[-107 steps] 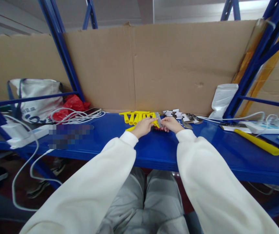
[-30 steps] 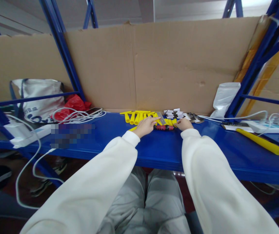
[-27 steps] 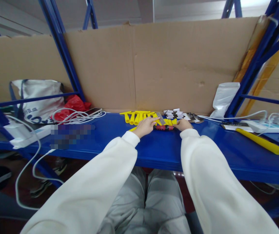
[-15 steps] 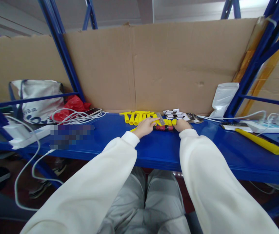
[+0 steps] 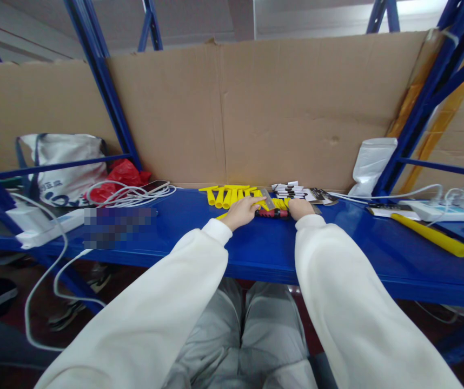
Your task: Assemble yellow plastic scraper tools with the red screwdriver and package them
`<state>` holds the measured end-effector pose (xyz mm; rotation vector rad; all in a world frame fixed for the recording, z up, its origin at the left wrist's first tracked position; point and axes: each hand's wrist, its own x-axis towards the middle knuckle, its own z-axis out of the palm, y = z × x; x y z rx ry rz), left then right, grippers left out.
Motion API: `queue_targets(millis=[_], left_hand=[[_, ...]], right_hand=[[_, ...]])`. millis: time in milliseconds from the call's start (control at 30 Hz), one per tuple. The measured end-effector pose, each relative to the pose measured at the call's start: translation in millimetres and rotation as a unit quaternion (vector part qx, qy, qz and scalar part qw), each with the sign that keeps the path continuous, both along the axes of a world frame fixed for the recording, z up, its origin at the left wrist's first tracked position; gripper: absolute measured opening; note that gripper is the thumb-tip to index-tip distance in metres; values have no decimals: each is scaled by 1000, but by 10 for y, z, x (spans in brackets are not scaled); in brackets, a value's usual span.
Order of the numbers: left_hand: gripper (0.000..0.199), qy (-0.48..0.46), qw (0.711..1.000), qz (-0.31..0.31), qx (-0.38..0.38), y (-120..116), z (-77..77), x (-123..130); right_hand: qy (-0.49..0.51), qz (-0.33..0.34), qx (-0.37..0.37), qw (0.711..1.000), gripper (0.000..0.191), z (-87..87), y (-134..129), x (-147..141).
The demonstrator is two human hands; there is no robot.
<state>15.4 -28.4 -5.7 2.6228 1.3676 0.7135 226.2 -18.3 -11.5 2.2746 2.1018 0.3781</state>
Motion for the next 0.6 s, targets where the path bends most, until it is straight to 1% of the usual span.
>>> queue_targets(millis=[100,300,600], left_hand=[[46,-2,1000,1,-1,-8,0,3],[47,1,1000,-5,3,-9,-3,5],[48,10,1000,-10,3,8,-9,3]], right_hand=[[-1,-2,12,1000,36,-17,26,29],[14,-3,10,1000,37,-35,48,41],[-15,-3,-8,1000,39,52,-52,-47]])
